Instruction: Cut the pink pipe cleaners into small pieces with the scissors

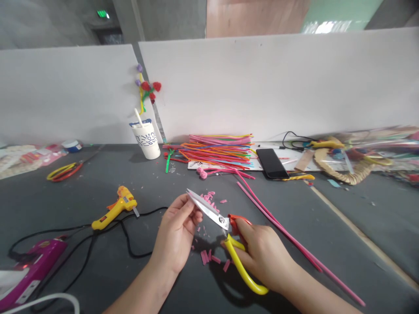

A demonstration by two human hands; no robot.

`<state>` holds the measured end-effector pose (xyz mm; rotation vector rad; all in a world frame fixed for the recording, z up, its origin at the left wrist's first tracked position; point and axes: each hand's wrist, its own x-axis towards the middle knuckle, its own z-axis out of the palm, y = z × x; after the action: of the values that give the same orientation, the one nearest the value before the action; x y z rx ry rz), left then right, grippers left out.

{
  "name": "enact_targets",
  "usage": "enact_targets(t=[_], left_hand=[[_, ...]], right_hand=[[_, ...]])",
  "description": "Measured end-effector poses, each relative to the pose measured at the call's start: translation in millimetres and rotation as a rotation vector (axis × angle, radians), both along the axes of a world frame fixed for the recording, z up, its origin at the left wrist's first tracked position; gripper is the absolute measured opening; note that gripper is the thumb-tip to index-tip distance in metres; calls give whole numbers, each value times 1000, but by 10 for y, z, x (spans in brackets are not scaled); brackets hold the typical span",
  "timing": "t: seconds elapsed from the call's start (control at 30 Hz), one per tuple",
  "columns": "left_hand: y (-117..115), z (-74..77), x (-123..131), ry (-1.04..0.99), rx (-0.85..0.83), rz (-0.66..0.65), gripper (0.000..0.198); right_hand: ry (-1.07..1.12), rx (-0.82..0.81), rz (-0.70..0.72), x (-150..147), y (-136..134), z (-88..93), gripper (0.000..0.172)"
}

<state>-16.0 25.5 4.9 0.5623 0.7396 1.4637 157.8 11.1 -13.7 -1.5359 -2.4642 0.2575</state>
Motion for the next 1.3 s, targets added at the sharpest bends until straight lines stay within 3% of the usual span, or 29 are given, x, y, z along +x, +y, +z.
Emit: enact_targets(t=[0.53,0.63,0.77,0.87,1.03,1.3], left_hand=[[3,11,-24,-4,8,-24,3],[-22,4,-4,30,-44,-141,4],[-77,-33,57,96,-134,-394,6],[-113,-57,104,130,-186,-558,8],[-139,-80,148,159,-200,-673,10],[-140,-117,146,231,-229,-652,7]], right_hand=[[121,-46,-61,5,34,-20,23],[371,-175,-126,-29,36,14,23],[852,-478,-179,-73,31,90,14],[1047,-614,-230,-85,40,136,14],[1119,-698,-237,-91,50,153,16],[1105,-721,-158,-70,16,116,8]])
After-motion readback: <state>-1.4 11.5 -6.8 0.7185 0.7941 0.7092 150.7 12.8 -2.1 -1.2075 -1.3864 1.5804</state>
